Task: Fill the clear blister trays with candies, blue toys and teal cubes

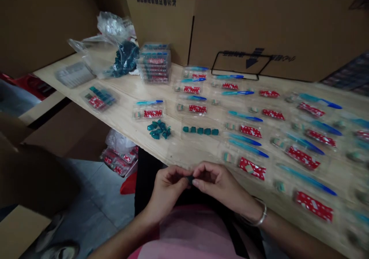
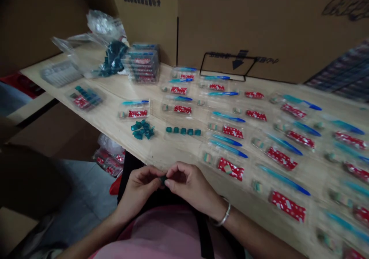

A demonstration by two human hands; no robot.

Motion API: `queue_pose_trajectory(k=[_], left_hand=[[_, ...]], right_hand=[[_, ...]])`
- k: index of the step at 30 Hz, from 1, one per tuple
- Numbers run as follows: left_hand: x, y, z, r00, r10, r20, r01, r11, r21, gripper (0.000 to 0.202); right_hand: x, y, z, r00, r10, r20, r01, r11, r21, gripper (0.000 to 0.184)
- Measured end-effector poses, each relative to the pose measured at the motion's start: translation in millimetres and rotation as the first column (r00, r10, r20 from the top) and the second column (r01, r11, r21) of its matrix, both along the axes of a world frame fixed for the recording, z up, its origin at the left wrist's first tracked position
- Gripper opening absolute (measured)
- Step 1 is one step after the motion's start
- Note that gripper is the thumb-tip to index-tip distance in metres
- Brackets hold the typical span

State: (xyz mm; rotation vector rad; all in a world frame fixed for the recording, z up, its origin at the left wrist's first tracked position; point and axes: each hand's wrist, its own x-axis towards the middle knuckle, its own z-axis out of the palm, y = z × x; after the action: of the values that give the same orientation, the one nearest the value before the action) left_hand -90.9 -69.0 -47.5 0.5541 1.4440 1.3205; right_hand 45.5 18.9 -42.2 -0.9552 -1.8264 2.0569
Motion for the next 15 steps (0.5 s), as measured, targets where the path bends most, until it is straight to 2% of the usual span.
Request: queue_pose_trajectory(k=[2, 5, 7, 9, 10, 12, 13, 15], left_hand=[[11, -14, -3.8, 0.996, -0.039, -0.081, 0.042, 0.998, 0.037, 0.006], [16, -27, -3.6, 0.953, -0.191, -0.236, 0.216, 0.973, 0.086, 0.01], [9, -27, -1.2, 0.868, -0.277, -0.413, 0.345, 0.934, 0.099, 0.015], [-2, -21, -1.2, 0.692, -0.266, -0.671, 0.423, 0.903, 0.079, 0.025], [-8, -16, -3.0, 0.57, -0.235, -0.787, 0.44, 0.897, 0.05, 0.028], [-17, -8, -10.1, 0.337, -0.194, -0.922, 0.45, 0.893, -0.023, 0.023], [-21, -5, -14.7, 0.257, -0.191, -0.947, 0.455, 0.889, -0.055, 0.019], [-24, 0, -23.7, 0.181, -0.189, -0.965, 0.475, 0.876, -0.083, 0.014]], right_hand=[[12, -17, -0.6, 1.0, -0.005, -0.006, 0.005, 0.999, -0.033, 0.013], [29, -29, -1.3, 0.998, 0.041, -0.036, -0.044, 0.996, -0.077, 0.016], [38, -24, -0.6, 0.995, 0.092, -0.04, -0.093, 0.995, -0.027, 0.017], [45, -12, 0.9, 0.996, 0.083, 0.029, -0.087, 0.974, 0.207, 0.011], [47, -5, 1.4, 0.995, 0.051, 0.082, -0.078, 0.926, 0.37, 0.007], [48, 9, 0.8, 0.984, -0.009, 0.176, -0.108, 0.761, 0.639, 0.007], [47, 14, -0.5, 0.978, -0.011, 0.21, -0.146, 0.683, 0.716, 0.008], [43, 20, -4.8, 0.963, 0.032, 0.266, -0.233, 0.592, 0.772, 0.009]])
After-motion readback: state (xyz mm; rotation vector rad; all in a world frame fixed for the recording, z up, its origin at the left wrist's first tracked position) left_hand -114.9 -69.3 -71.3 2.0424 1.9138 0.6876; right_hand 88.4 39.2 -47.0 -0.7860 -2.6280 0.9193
